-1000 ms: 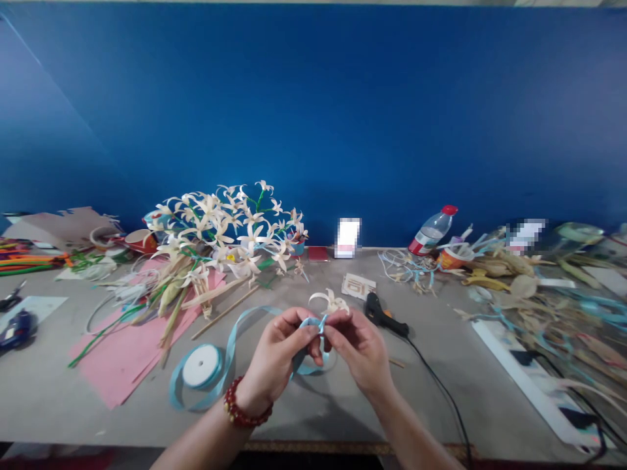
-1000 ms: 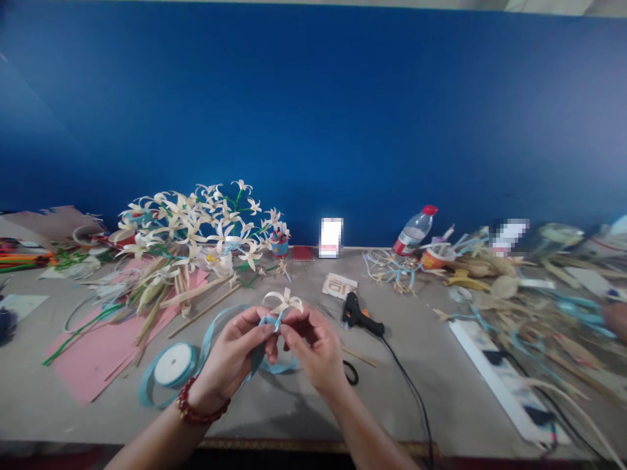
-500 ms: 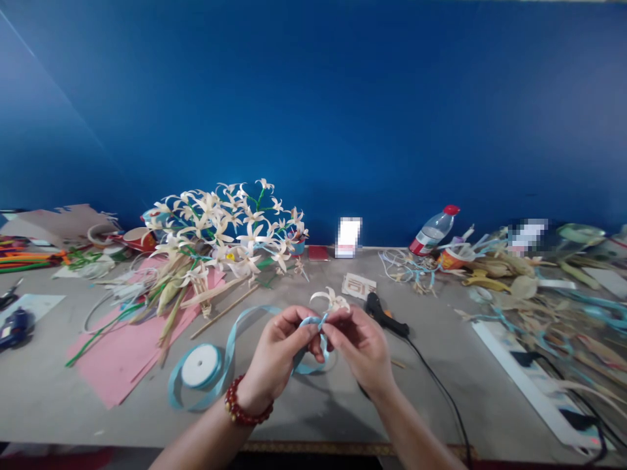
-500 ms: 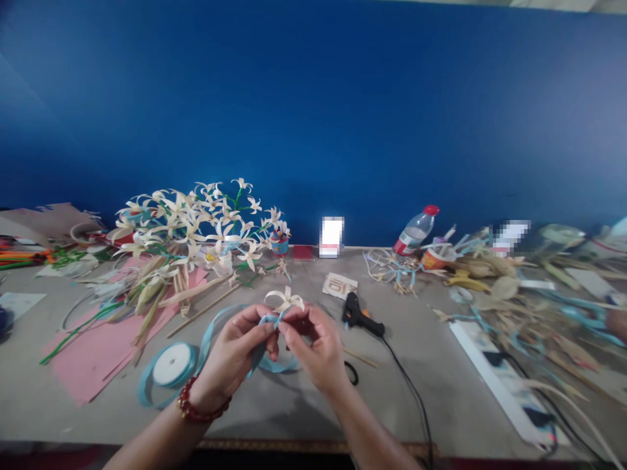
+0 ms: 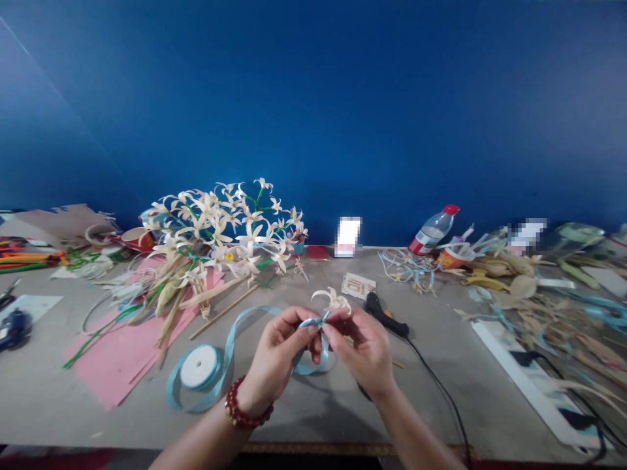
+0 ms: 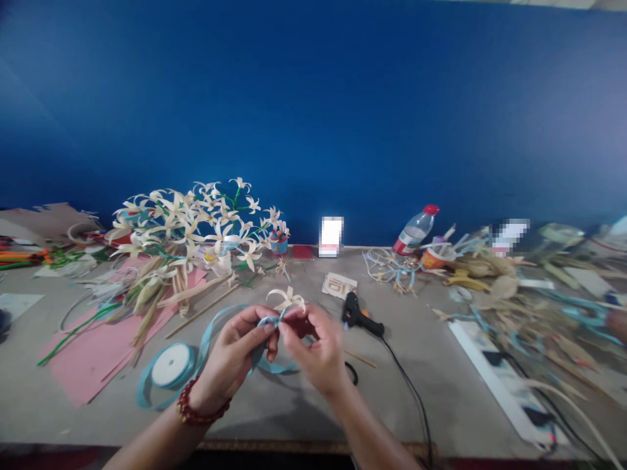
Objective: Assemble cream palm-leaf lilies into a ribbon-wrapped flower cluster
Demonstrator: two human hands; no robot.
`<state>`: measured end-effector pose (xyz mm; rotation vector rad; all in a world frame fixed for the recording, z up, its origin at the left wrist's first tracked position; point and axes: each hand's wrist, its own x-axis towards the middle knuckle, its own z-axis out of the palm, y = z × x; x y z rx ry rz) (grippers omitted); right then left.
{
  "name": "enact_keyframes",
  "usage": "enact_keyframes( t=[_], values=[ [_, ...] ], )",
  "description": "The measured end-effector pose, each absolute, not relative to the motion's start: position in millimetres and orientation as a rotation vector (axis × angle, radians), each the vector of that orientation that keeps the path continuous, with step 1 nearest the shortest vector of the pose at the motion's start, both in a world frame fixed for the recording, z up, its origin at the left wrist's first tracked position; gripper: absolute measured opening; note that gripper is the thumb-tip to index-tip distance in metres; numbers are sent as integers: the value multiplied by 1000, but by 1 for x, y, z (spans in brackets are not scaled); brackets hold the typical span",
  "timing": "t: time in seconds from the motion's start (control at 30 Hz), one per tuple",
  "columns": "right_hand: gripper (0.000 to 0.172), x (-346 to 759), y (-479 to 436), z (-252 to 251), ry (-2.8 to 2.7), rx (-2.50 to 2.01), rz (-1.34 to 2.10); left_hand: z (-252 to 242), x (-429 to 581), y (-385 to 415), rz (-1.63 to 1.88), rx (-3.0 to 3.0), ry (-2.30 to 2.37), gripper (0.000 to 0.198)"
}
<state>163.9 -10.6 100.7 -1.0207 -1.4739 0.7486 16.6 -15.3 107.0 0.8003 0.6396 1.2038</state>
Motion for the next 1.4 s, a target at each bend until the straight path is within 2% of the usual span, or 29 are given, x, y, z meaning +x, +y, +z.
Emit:
enact_keyframes(
  t=[0.6,1.07,1.23,1.4],
  values=[
    [2,161,-11,104,-1489,-1023,739,112,21,-14,1237,772,744,21],
    [1,162,-12,101,-1493,-1000,816,109,20,-15,1261,824,732,17],
    [5,162,-17,100,-1453,-971,869,102,19,-13,1274,893,734,13],
    [5,157,-23,97,-1406,-916,892,101,17,-10,1379,1137,905,6]
  ],
)
